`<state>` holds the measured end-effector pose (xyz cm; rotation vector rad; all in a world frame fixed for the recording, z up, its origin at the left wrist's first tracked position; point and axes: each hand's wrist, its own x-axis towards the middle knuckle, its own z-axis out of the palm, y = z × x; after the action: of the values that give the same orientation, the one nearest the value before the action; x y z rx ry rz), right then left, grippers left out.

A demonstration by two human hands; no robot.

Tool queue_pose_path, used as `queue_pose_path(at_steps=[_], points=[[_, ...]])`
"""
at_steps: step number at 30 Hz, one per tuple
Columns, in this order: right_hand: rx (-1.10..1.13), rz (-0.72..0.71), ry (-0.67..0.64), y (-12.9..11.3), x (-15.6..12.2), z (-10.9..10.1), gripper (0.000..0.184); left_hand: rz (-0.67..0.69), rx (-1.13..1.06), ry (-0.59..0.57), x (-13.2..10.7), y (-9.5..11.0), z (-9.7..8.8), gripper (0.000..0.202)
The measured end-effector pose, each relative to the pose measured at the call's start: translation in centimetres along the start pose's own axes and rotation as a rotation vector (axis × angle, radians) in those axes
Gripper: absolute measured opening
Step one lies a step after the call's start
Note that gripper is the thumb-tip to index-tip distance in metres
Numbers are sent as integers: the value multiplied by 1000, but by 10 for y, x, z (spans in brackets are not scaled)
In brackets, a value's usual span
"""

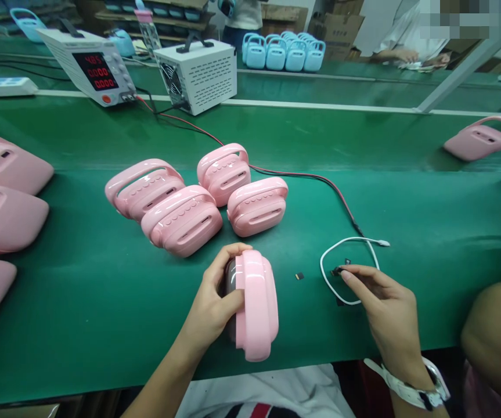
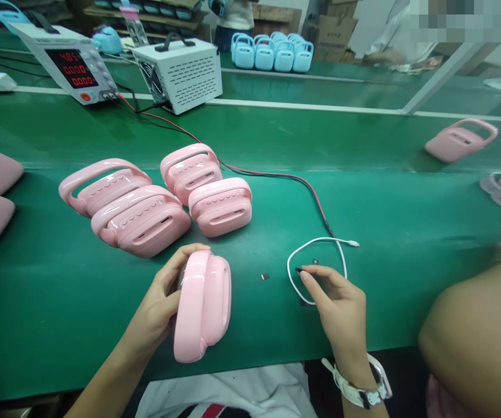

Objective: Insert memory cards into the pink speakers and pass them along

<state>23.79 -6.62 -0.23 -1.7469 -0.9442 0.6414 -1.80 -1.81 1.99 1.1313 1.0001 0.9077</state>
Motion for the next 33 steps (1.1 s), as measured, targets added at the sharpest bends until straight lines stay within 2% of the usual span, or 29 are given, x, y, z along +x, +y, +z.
queue_pose_path(at_steps=[2, 4, 6, 9, 13, 18, 24, 29, 33], points=[[141, 79, -79, -18, 7, 12, 23, -34, 65, -24, 0, 8, -4, 38], [252, 76, -187, -37, 17, 28, 22, -95, 185, -92, 2, 20, -11, 50], [326, 20, -291, -54, 30, 48, 21, -143, 338, -166, 7, 35, -19, 78], [381, -61, -364, -70, 44, 75, 17, -188, 508, -237, 17, 55, -29, 118], [468, -59, -414, -74, 50, 97, 17, -198, 586, -312, 27, 66, -32, 127], [567, 46, -490, -65, 46, 94, 20, -208, 613, -298, 27, 66, -29, 127], [704, 281, -813, -64, 40, 85, 21, -212, 581, -271, 24, 64, -26, 126], [765, 398, -821, -62, 36, 89, 21, -239, 634, -273, 26, 65, -24, 128], [782, 420, -810, -60, 37, 91, 22, -224, 627, -266, 26, 64, -25, 126]])
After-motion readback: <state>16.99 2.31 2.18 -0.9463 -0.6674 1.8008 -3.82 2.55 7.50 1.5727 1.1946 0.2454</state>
